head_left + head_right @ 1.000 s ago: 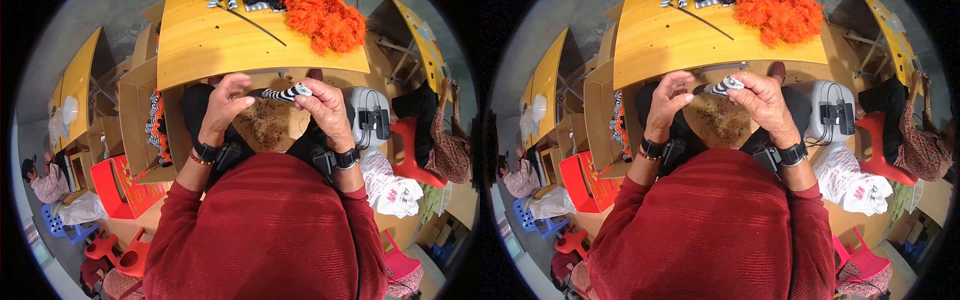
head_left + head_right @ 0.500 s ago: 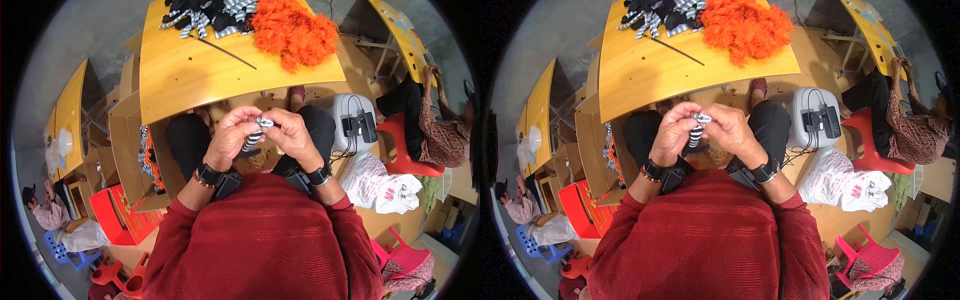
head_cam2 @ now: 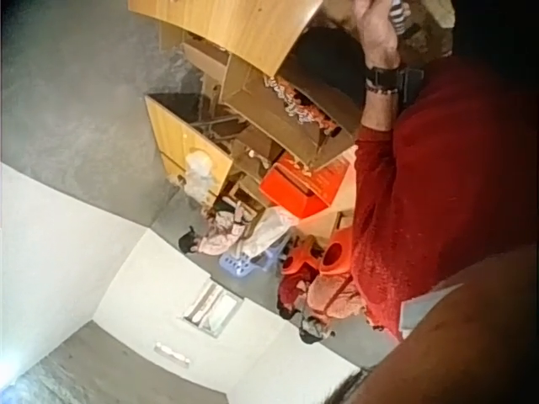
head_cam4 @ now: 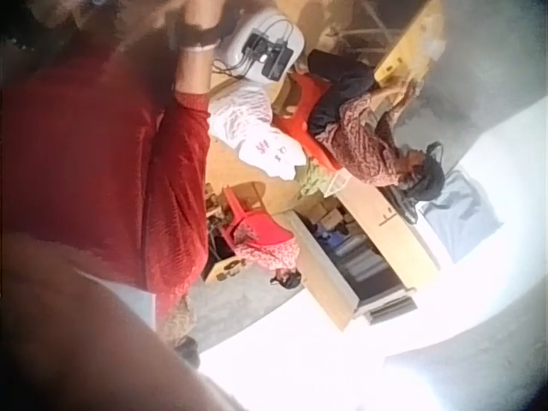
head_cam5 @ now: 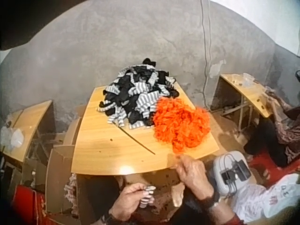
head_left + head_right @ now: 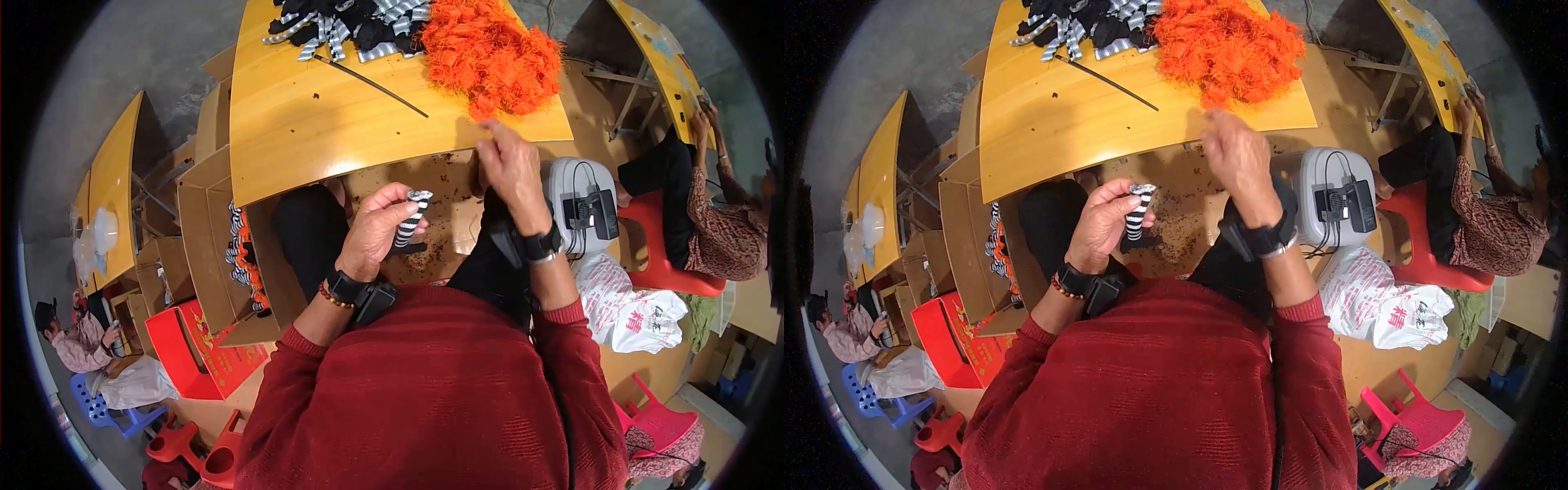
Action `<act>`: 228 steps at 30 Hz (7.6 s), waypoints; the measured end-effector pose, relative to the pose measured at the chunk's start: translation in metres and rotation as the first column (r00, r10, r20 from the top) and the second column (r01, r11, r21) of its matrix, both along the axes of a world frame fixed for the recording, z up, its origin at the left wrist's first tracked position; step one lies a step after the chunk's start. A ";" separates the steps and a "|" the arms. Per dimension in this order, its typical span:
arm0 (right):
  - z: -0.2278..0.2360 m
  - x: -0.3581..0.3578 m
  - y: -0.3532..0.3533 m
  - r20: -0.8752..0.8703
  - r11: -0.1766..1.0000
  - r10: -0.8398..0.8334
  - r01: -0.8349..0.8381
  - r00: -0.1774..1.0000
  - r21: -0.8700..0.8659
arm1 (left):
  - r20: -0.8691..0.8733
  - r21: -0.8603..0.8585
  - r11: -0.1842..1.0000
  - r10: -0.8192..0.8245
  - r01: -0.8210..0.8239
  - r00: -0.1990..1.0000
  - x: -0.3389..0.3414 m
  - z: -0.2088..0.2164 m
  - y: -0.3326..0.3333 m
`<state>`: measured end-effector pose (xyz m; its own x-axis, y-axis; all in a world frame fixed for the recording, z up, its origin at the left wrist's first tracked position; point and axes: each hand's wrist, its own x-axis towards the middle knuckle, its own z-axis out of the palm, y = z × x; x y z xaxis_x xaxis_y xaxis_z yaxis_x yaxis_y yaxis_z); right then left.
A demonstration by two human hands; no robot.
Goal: The person assembles a decorative fabric piece using a rod, attaches orange yarn, and places it into a box. The person then unfastens and removes tracking devices from their wrists.
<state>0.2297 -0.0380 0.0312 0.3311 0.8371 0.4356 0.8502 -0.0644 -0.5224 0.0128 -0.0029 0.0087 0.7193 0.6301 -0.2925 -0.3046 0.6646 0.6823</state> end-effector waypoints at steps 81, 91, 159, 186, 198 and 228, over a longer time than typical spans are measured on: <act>-0.014 -0.015 -0.034 -0.997 0.926 -0.028 -0.373 0.070 -0.052 | -0.326 0.307 0.838 -0.353 0.451 0.877 0.020 0.025 0.016; -0.013 -0.031 -0.035 -0.897 0.907 0.073 -0.403 0.436 -0.122 | -0.020 -0.016 0.927 -0.374 0.374 0.927 0.029 0.000 0.000; -0.036 -0.098 -0.044 -0.402 0.896 0.367 -0.434 0.839 -0.088 | -0.015 -0.051 0.993 0.107 -0.108 0.994 -0.011 -0.059 -0.015; -0.016 -0.080 -0.053 -0.801 0.958 0.158 -0.286 0.577 -0.018 | 0.255 -0.038 0.975 0.222 -0.219 0.941 -0.022 -0.043 -0.016; -0.027 -0.075 -0.047 -0.636 0.899 0.314 -0.437 0.705 -0.041 | 0.263 0.002 1.000 0.023 -0.025 0.965 -0.021 -0.041 -0.018; -0.012 -0.036 -0.043 -0.978 0.942 0.195 -0.264 -0.072 0.207 | 0.109 0.092 0.988 -0.136 0.126 0.985 -0.038 -0.021 -0.013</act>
<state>0.1940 -0.0815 0.0188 0.1745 0.9720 -0.1576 -0.5465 -0.0376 -0.8366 -0.0255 -0.0155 -0.0128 0.8227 0.5474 -0.1533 -0.2983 0.6453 0.7033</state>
